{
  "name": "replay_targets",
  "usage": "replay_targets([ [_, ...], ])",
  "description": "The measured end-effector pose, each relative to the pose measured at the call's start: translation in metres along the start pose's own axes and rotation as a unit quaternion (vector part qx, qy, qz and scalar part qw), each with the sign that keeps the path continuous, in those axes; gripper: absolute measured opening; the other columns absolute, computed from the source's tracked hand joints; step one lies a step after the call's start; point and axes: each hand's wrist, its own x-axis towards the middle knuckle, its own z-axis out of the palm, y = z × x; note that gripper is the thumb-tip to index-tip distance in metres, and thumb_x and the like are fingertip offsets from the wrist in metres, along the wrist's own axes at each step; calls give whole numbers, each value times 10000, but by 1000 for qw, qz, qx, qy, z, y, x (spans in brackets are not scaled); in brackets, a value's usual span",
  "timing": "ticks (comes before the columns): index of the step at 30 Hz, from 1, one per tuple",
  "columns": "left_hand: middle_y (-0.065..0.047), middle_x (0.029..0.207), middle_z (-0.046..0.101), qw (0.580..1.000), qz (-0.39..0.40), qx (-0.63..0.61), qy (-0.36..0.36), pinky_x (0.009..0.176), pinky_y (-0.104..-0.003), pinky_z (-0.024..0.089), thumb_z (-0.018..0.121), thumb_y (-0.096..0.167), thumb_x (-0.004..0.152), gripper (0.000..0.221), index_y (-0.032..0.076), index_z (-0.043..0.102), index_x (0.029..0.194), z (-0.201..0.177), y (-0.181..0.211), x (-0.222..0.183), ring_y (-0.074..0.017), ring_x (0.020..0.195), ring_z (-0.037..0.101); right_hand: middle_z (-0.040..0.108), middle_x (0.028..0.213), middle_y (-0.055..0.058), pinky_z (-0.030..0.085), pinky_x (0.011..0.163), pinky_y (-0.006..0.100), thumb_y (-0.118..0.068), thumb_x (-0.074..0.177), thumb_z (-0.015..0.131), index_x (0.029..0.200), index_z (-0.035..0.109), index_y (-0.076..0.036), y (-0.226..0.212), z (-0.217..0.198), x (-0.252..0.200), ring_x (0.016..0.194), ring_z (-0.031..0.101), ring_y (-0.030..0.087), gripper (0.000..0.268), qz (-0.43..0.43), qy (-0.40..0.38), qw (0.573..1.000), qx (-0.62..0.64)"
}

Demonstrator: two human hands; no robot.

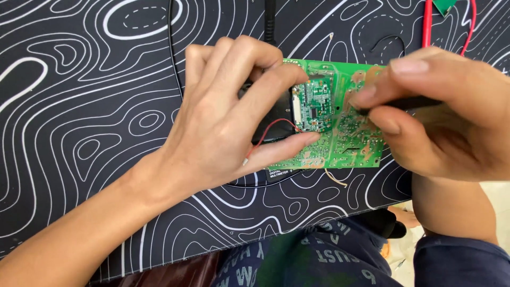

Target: Testing electrical components on a circuit board using a multimeter probe to check for continuity or voltage.

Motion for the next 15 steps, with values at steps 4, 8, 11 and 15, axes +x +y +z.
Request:
replay_targets([
  [4, -147, 1248, 583, 1000, -11, -3, -3, 950, -504, 322, 832, 457, 1169, 488, 30, 695, 1364, 5, 0, -2, -333, 1099, 577, 746, 1207, 311, 694, 1041, 478, 6, 1182, 686, 1544, 457, 138, -2, -18, -13, 1106, 871, 386, 449, 3, -44, 999, -19],
  [8, -158, 1224, 581, 1000, -4, 7, 5, 943, -510, 323, 774, 479, 1183, 497, 14, 716, 1347, 6, -1, -1, -345, 1090, 574, 810, 1222, 224, 733, 1098, 488, -18, 1154, 754, 1588, 455, 61, -3, -29, -13, 1163, 898, 337, 533, 25, -122, 992, -20],
  [11, -160, 1213, 588, 1000, 2, 18, 8, 938, -505, 309, 754, 483, 1192, 496, 9, 730, 1335, 7, 0, 0, -346, 1068, 566, 818, 1292, 221, 747, 1123, 496, -4, 1159, 777, 1614, 435, 33, -8, -31, -5, 1199, 884, 336, 570, 27, -145, 989, -22],
  [15, -158, 1216, 606, 1000, 6, 30, 8, 922, -508, 306, 745, 484, 1197, 494, 7, 749, 1328, 6, 0, -1, -347, 1063, 569, 823, 1348, 238, 746, 1083, 518, -13, 1119, 814, 1581, 457, 48, -10, -30, 6, 1192, 862, 349, 588, 24, -183, 982, -30],
])
